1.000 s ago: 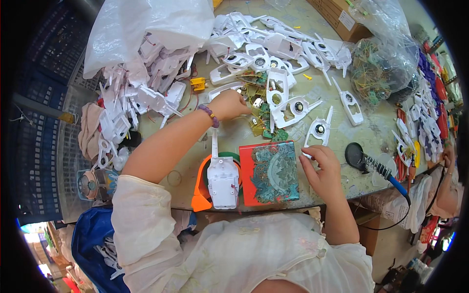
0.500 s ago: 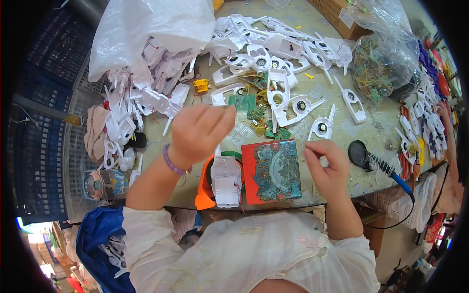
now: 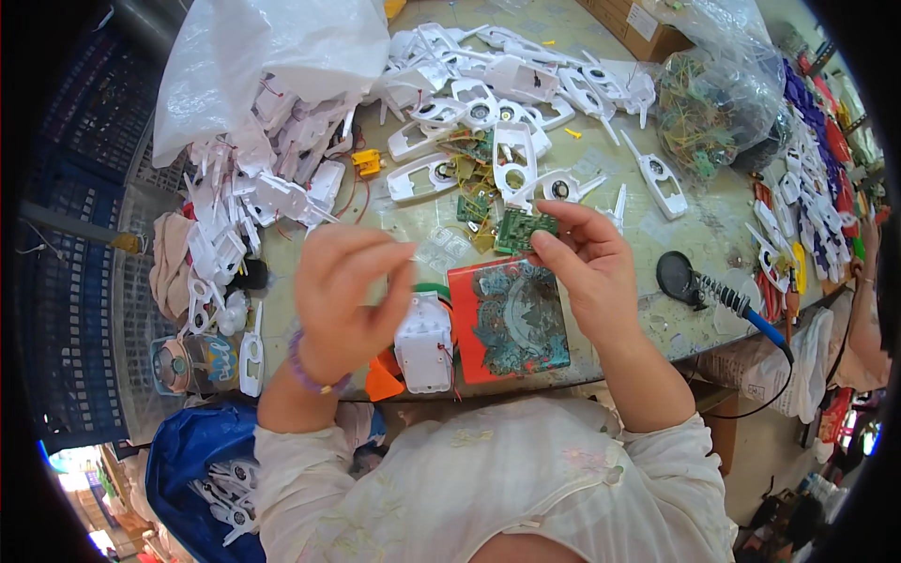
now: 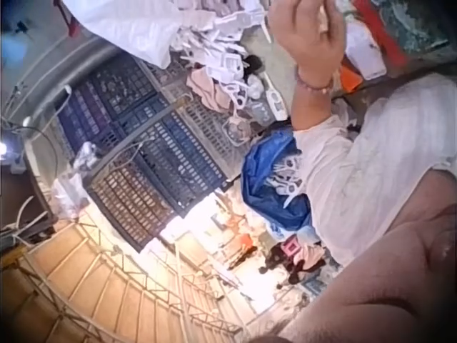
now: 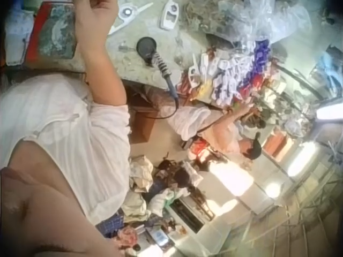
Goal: The recorder is soldering wires to a circuit board and a small speaker, then assembling them into a plastic device housing.
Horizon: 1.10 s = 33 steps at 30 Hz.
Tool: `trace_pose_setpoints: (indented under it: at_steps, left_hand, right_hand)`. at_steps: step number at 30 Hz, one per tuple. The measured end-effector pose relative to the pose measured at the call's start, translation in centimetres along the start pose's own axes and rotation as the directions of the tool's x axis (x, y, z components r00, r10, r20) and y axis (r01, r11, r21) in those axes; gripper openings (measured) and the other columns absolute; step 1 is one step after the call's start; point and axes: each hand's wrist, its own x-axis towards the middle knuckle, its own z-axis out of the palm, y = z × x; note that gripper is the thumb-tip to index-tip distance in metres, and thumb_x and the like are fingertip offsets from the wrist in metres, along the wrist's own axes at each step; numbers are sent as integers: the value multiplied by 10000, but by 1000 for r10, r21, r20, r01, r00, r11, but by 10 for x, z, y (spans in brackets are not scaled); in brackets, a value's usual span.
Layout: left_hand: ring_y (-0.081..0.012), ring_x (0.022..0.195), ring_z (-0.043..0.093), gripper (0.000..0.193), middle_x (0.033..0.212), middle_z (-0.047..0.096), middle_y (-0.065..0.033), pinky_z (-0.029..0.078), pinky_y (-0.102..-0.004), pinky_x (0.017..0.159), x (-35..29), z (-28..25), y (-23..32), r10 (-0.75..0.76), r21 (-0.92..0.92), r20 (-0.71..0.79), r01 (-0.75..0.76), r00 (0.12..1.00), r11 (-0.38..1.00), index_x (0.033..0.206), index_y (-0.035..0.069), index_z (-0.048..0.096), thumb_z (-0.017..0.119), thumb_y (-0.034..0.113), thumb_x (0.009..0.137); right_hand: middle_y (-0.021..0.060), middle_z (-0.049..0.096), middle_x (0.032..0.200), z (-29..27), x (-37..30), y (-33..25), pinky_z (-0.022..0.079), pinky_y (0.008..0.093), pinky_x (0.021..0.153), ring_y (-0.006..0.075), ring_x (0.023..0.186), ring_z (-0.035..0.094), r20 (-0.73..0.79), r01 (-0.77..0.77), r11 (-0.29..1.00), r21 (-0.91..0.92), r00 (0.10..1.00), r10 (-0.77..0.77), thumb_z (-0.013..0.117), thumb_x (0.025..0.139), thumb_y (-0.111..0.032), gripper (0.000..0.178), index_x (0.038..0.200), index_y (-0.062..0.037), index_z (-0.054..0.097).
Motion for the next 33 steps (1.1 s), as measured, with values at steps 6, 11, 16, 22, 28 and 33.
trace_pose_setpoints:
  at_steps: [6,11,16,22,28,33]
  left_hand:
    - [-254,846,612,268,930,645,-49,486,-357,726,-56,-33,9,-163,-160,563,300,810,941,905,92,686,678,-47,675]
    - [-245,869,589,313,991,634,-28,482,-358,747,-77,-16,31,-120,-248,552,301,825,921,953,146,708,702,15,668]
    - [-242,870,586,258,1000,631,-20,476,-356,738,-81,-1,37,-92,-251,538,264,838,931,905,148,707,718,44,670]
    - [-242,803,605,157,873,653,-34,464,-354,719,-79,11,41,-197,-367,426,368,883,855,844,100,678,748,91,704]
    - [-212,753,612,138,780,655,-34,429,-331,687,-81,16,45,-379,-339,407,523,831,782,846,84,685,746,113,725]
    - [-203,749,611,117,781,658,-32,420,-323,695,-83,17,46,-396,-328,421,544,816,773,838,90,688,741,116,737]
  right_hand:
    - [72,666,965,-34,-29,-2,428,305,884,155,804,590,212,395,559,-729,907,-364,730,776,-56,285,1050,-29,658]
    - [63,565,934,-20,-40,10,372,391,889,240,955,502,228,280,686,-671,959,-169,757,727,-112,286,1008,-111,700]
    - [93,565,1063,-2,-36,3,344,461,939,323,1034,478,438,504,266,-822,857,-271,761,720,-186,302,1015,-161,706]
    - [60,614,987,-6,-65,11,336,507,971,313,1013,516,426,612,149,-777,685,-590,801,647,-130,272,893,-126,685]
    - [56,598,1005,16,-73,8,368,485,903,308,987,518,478,604,264,-752,775,-412,776,653,-100,212,844,-103,685]
    - [82,588,1032,26,-71,7,406,424,887,327,1045,483,438,539,399,-742,840,-321,777,667,-59,205,853,-71,691]
